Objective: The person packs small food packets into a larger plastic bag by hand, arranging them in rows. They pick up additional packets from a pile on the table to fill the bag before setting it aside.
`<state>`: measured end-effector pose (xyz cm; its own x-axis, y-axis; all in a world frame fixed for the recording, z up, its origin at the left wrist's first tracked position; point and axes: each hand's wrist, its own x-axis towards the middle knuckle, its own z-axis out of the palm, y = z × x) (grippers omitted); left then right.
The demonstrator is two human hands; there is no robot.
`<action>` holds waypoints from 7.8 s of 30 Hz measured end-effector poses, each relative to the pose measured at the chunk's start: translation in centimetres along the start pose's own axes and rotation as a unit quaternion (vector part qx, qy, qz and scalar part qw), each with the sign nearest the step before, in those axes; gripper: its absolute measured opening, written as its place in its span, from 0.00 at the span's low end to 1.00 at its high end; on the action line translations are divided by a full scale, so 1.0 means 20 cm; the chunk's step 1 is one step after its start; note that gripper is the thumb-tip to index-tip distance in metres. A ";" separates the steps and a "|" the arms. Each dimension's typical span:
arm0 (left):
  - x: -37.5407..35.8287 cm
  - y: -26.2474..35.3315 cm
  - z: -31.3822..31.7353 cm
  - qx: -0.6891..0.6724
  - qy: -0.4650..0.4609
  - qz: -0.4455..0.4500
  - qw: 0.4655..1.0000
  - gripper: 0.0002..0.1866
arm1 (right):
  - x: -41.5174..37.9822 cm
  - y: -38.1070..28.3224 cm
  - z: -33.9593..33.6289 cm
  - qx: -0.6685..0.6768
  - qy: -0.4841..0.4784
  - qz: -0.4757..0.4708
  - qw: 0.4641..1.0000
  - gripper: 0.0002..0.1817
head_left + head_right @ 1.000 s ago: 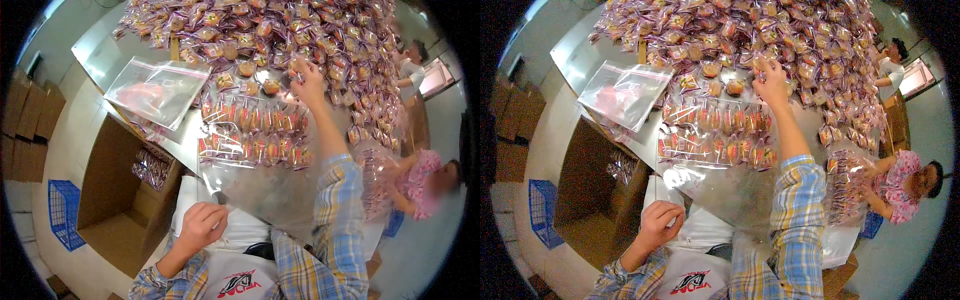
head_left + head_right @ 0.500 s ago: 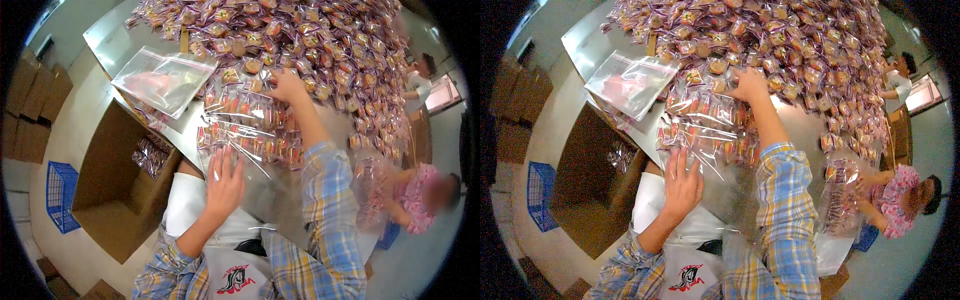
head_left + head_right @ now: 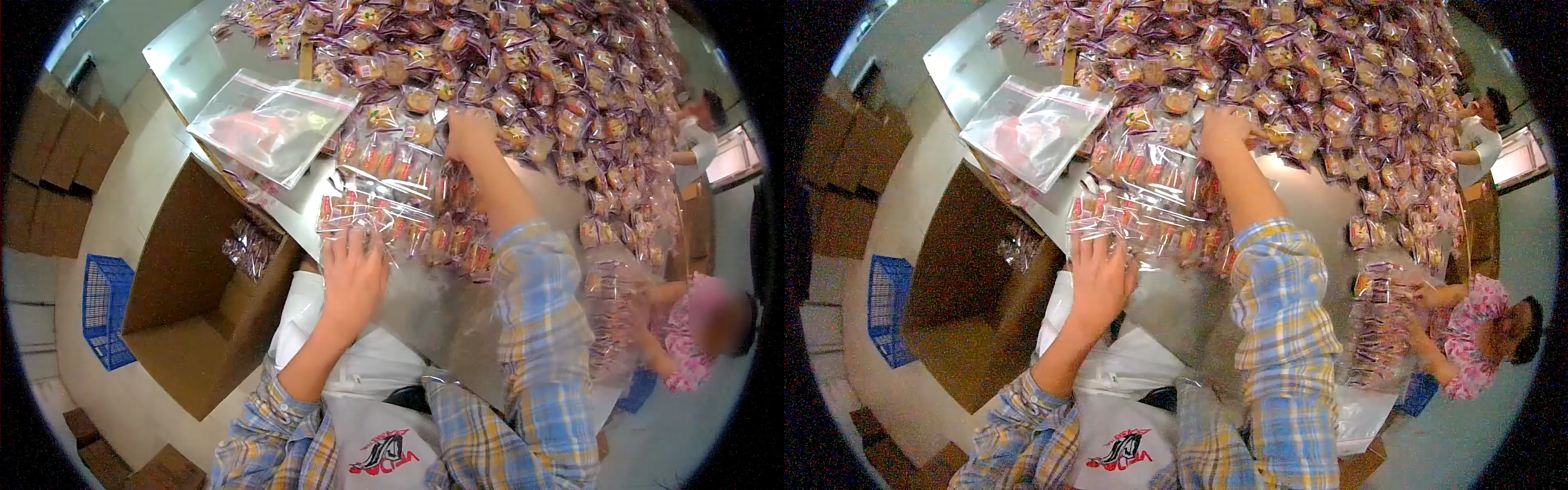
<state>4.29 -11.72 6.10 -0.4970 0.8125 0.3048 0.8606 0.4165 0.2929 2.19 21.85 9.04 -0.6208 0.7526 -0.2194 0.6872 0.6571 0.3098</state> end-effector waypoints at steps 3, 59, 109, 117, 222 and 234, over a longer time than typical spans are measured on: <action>0.03 -0.01 -0.01 0.032 0.039 0.004 0.999 0.24 | -0.06 -0.01 -0.07 -0.051 -0.026 -0.004 0.998 0.62; -0.11 0.53 0.34 -0.227 -0.079 0.285 0.928 0.33 | -1.60 0.77 0.54 0.895 0.190 0.062 0.399 0.37; -0.35 -0.14 -0.37 -0.220 -0.089 -0.043 0.971 0.38 | -1.72 -0.23 0.52 0.413 0.296 -0.075 0.858 0.35; -0.36 -0.14 -0.37 -0.163 -0.012 -0.013 0.986 0.36 | -1.59 -0.26 0.48 0.471 0.290 -0.132 0.823 0.36; 0.03 0.06 0.37 -0.113 0.157 0.103 0.976 0.35 | -1.39 -0.27 0.69 0.617 0.435 -0.031 0.655 0.29; 0.09 0.09 0.32 -0.114 0.176 0.088 0.974 0.25 | -1.23 -0.16 0.58 0.535 0.411 -0.152 0.722 0.26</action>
<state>5.55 -6.84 1.34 -0.3864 0.6555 0.6489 0.9086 0.1493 0.3902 19.67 1.74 2.65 -0.5162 0.5777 0.6323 0.0971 0.7730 -0.6269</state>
